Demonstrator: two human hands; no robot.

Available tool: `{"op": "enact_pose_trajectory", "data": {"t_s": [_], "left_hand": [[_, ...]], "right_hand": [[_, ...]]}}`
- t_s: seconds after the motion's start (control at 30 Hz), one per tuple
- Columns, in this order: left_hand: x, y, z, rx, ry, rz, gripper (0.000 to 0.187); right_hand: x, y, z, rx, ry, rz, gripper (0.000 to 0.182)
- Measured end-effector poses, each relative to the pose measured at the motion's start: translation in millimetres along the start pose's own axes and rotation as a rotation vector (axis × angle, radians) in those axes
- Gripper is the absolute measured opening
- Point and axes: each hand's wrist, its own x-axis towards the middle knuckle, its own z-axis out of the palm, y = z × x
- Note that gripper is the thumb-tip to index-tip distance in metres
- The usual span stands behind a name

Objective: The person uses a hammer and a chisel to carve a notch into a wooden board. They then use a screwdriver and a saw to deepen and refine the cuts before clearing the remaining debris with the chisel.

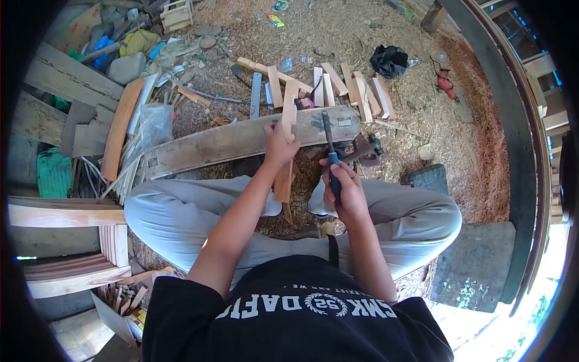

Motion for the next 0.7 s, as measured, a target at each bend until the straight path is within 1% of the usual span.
{"op": "enact_pose_trajectory", "data": {"t_s": [0.03, 0.07, 0.1, 0.13, 0.17, 0.2, 0.23, 0.27, 0.3, 0.33, 0.37, 0.43, 0.47, 0.53, 0.57, 0.63, 0.7], "left_hand": [[6, -5, -1, 0.143, 0.063, 0.070, 0.072], [11, -8, -1, 0.145, 0.056, 0.061, 0.072], [15, -15, 2, 0.196, 0.072, 0.091, 0.077], [17, -21, 5, 0.247, 0.085, 0.124, 0.082], [18, -25, 11, 0.249, 0.072, 0.120, 0.082], [17, -28, 17, 0.343, 0.068, 0.069, 0.087], [17, -31, 23, 0.437, 0.064, 0.019, 0.092], [18, -36, 26, 0.440, 0.047, 0.017, 0.092], [19, -37, 25, 0.382, 0.051, 0.069, 0.088], [21, -38, 25, 0.324, 0.055, 0.121, 0.084], [26, -38, 24, 0.330, 0.039, 0.119, 0.084], [36, -43, 21, 0.277, 0.042, 0.069, 0.065], [46, -47, 19, 0.287, 0.027, 0.065, 0.065], [64, -51, 16, 0.255, 0.179, 0.060, 0.055], [66, -50, 18, 0.260, 0.168, 0.051, 0.055], [68, -39, 21, 0.370, 0.188, 0.007, 0.052], [69, -41, 22, 0.374, 0.205, -0.003, 0.051]], "right_hand": [[9, 9, -2, -0.071, 0.065, -0.062, 0.036], [18, 20, -8, -0.084, 0.091, -0.053, 0.038], [27, 32, -14, -0.080, 0.097, -0.043, 0.038], [34, 42, -17, -0.184, 0.159, -0.072, 0.041], [41, 51, -22, -0.288, 0.222, -0.101, 0.044], [44, 53, -18, -0.331, 0.224, -0.101, 0.046], [48, 56, -14, -0.323, 0.236, -0.092, 0.046], [51, 60, -8, -0.290, 0.251, -0.135, 0.045], [55, 61, -5, -0.257, 0.267, -0.178, 0.044], [60, 63, -9, -0.264, 0.243, -0.163, 0.046], [69, 64, -10, -0.253, 0.253, -0.154, 0.046], [86, 72, -12, -0.318, 0.301, -0.047, 0.043], [95, 80, -16, -0.306, 0.306, -0.036, 0.043], [113, 96, -23, -0.648, 0.296, -0.255, 0.040], [116, 99, -26, -0.644, 0.299, -0.241, 0.040], [115, 91, -23, -0.548, 0.266, -0.245, 0.034], [114, 86, -23, -0.582, 0.249, -0.253, 0.034]]}}
